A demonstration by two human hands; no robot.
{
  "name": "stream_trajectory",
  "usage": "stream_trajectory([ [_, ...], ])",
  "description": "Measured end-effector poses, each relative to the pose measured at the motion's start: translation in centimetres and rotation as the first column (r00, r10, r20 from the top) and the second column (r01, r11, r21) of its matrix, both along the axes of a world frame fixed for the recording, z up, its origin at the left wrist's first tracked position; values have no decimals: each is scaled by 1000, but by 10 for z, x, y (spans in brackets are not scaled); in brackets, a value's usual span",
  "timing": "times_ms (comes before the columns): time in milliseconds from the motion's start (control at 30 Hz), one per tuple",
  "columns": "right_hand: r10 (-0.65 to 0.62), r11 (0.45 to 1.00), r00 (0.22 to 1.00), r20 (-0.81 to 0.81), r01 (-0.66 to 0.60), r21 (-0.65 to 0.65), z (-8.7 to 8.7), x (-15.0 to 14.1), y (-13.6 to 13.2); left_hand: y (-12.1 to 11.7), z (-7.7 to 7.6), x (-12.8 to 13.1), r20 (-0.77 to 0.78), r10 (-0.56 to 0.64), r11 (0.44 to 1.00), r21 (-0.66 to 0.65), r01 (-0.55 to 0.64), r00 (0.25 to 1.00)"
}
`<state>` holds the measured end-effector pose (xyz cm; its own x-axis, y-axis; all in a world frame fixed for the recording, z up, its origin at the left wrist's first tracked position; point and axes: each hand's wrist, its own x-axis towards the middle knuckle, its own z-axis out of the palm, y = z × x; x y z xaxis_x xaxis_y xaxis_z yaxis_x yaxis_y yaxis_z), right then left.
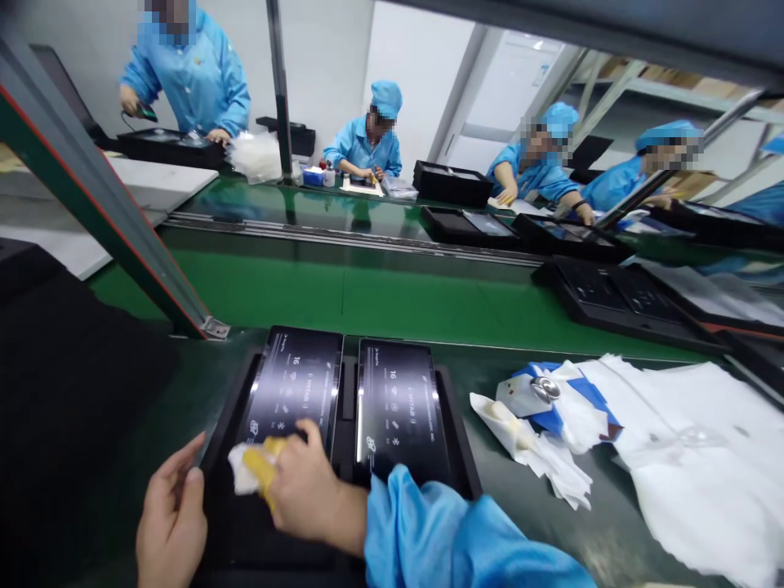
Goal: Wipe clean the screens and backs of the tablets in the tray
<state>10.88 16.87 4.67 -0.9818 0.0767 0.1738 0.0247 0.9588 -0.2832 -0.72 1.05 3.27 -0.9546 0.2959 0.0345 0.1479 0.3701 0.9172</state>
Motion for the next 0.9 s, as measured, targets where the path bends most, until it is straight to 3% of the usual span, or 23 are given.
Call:
stream_trajectory([
  [67, 64, 996, 996, -67, -68, -57, -6, 8, -8, 1, -1, 0, 24, -7, 1000, 18, 6, 1000],
  [100, 40, 996, 996, -77, -45, -73, -4, 4, 0, 2, -1, -1, 33, -7, 1000, 17, 6, 999],
  [200, -247, 968, 968, -34, 245, -59, 21, -32, 63, 3, 0, -1, 39, 13, 1000, -4, -13, 999],
  [267, -484, 875, 875, -11, 483, -32, 42, -60, 114, 2, 0, -1, 29, 24, 1000, -19, -23, 999],
  [333, -601, 799, 799, 20, 601, 10, 57, -78, 150, 2, -3, -2, 36, 27, 1000, -3, -27, 999],
  [400, -618, 786, 785, 35, 618, 34, 59, -82, 160, 2, -6, -2, 49, 23, 1000, 16, -24, 999],
  [467, -545, 838, 838, 32, 544, 32, 49, -68, 142, 2, -9, -3, 53, 16, 1000, 23, -17, 998],
  [600, -208, 977, 978, -19, 207, -57, 11, -7, 60, 2, -8, -4, 32, -3, 999, 32, 2, 999],
  [667, -93, 987, 994, -58, 85, -134, -2, 24, 20, 3, -5, -5, 31, -8, 1000, 13, 8, 999],
  [733, -53, 969, 997, -48, 40, -244, -3, 44, -5, 4, -3, -6, 41, -10, 1000, -11, 10, 999],
  [800, -109, 887, 994, -4, 96, -451, 6, 50, -13, 4, -2, -8, 49, -4, 999, -35, 6, 999],
  [833, -173, 779, 985, 29, 155, -607, 14, 50, -10, 4, -4, -9, 46, 0, 999, -44, 2, 999],
  [867, -247, 599, 966, 76, 214, -772, 22, 48, -5, 3, -6, -10, 43, 6, 999, -51, -4, 999],
  [900, -317, 349, 938, 136, 249, -903, 31, 46, 3, 1, -9, -11, 38, 9, 999, -52, -7, 999],
])
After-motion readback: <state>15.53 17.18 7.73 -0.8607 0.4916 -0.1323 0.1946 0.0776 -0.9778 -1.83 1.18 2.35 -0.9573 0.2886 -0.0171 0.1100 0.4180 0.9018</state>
